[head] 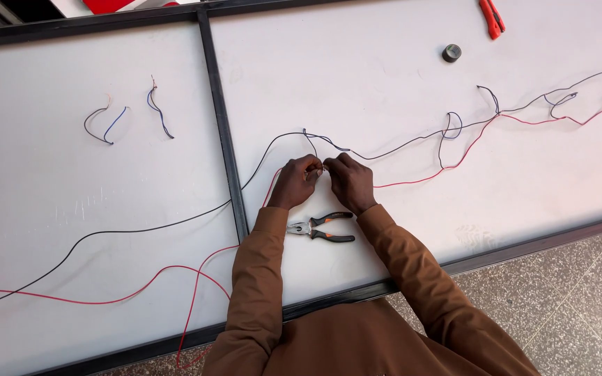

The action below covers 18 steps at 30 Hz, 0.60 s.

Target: Stripping and twisting electrical wires to create connections on a large sign board.

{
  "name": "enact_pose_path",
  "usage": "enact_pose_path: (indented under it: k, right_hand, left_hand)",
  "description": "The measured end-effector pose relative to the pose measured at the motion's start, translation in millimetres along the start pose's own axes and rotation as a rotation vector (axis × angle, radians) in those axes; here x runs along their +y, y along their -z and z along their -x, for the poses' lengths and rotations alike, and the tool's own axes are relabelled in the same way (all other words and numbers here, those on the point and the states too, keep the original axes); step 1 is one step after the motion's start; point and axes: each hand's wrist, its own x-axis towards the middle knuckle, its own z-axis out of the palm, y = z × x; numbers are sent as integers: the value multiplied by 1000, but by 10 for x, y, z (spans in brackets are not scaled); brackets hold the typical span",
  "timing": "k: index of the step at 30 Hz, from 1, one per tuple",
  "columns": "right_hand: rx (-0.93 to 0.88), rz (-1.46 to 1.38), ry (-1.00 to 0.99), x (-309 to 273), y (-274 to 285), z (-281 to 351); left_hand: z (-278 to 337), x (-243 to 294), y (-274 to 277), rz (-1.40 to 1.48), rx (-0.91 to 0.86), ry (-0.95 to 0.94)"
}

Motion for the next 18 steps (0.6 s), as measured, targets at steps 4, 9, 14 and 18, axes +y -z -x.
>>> enact_pose_path:
  k: [4, 9, 14, 18]
  right_hand:
    - [24, -138, -82, 56, -39, -69]
    - [19, -223, -127, 49, 50, -116]
    - [-99, -205, -168, 58, 152, -193]
    - [-237, -299, -326, 77, 191, -257]
  left_hand:
    - [-49, 75, 38, -222, 80, -130]
    - [-61, -78, -110, -208, 127, -205]
    - [-72, -155, -160, -145, 122, -227]
    - [-83, -105, -159, -135, 145, -256]
